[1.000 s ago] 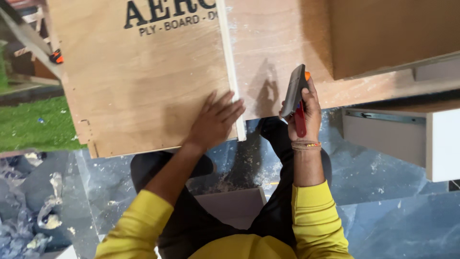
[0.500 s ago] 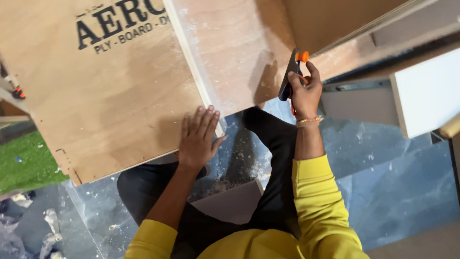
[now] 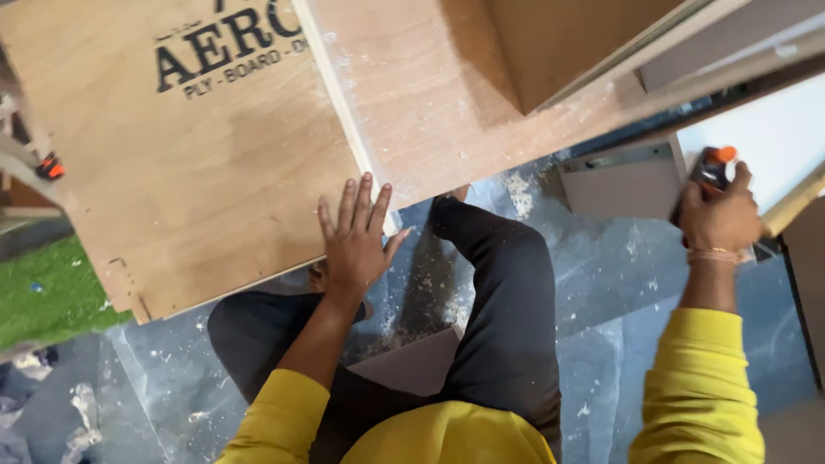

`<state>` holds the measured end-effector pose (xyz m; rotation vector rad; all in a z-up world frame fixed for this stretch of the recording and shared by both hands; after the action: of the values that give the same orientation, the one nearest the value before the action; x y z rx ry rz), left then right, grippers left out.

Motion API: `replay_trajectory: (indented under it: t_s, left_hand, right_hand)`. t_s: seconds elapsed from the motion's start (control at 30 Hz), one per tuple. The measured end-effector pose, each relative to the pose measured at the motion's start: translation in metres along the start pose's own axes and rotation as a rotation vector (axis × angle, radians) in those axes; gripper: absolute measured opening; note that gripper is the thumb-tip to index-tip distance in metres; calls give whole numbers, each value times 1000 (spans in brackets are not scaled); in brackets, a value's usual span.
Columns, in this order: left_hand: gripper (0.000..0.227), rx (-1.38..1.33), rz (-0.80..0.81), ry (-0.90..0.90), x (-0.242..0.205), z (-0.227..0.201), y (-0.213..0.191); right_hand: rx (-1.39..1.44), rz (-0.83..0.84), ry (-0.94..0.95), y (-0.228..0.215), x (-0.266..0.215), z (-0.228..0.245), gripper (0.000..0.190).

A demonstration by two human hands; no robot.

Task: The person assembles drawers for a cabinet by using a staple gun to attach panels, cutting excess material with a utility knife, and sliding the finished drawers into the cabinet frame.

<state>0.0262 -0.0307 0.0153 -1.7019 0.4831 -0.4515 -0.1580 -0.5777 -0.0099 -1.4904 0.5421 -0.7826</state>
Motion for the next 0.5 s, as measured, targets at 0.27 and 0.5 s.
replay_trajectory:
  t_s: [0.27, 0.5]
  left_hand:
    - [69, -23, -35, 37, -14, 6, 20]
    - [70, 40, 90, 40, -53, 6, 21]
  right_hand:
    - [21, 108, 81, 33, 23, -42, 70]
    - [-11, 1, 45, 37, 27, -44, 67]
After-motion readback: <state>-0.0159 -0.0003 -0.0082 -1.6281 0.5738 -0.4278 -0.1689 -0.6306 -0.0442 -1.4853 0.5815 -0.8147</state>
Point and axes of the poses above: each hand's wrist, its own x-axis towards the middle knuckle, its own y-axis out of the palm, z = x × y, the point moved 3 cm from there along x, towards the middle knuckle, and after that the axes turned 2 degrees about z, right-handed, at the moved point
